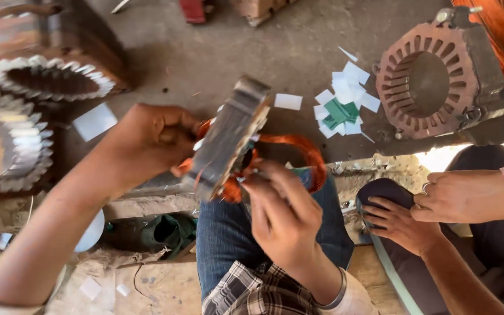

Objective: The person sits on the floor holding a motor stator core and winds orange enameled copper wire around its slots, threading and pressing the wire turns by hand while inserting white insulation paper pieces into the slots. The person continues winding the wire around the core throughout the clip.

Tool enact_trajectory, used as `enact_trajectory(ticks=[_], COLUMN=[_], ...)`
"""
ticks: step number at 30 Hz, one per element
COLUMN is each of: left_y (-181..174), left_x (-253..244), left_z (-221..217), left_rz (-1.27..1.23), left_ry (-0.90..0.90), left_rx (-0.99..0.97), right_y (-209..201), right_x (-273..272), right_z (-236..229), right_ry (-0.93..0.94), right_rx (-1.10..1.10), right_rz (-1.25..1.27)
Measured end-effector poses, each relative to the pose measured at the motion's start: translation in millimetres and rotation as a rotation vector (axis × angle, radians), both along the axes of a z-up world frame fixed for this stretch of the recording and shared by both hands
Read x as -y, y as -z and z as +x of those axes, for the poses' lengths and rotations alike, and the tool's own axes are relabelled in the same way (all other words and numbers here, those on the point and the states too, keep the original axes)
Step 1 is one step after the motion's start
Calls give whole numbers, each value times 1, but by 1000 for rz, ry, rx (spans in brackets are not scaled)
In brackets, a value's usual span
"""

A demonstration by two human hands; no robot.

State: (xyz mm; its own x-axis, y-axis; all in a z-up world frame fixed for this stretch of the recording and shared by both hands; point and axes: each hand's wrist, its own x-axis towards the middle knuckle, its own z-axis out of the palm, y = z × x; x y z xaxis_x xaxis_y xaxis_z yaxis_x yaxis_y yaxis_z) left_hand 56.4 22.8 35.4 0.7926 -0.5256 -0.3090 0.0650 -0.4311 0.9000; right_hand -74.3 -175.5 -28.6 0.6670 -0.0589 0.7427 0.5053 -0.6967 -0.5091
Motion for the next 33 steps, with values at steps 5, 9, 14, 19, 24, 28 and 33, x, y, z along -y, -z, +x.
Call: enact_trajectory(ticks=[5, 9, 14, 19, 24, 28, 33], left_y=[-2, -1, -10, -29, -14, -25, -33], left_x=[13, 13, 23, 35, 35, 40, 32], left_z=[9, 13, 11, 18, 25, 21, 24], left_rz=[4, 69, 330, 611, 220, 281, 324], left_ry=[-162, -213, -35, 172, 201, 160, 125], left_rx=[-196, -221, 96, 186, 502, 469, 83], right_y=[-2, -8, -25, -44, -38, -10, -20], right_x=[1, 4, 23, 38, 42, 58, 55], right_z=[11, 13, 3, 15, 26, 17, 12], right_ry=[-35, -95, 56, 221, 164, 188, 211], right_rx=[9, -26, 40, -83, -76, -33, -124], right_rz=[-32, -45, -26, -257, -270, -317, -242])
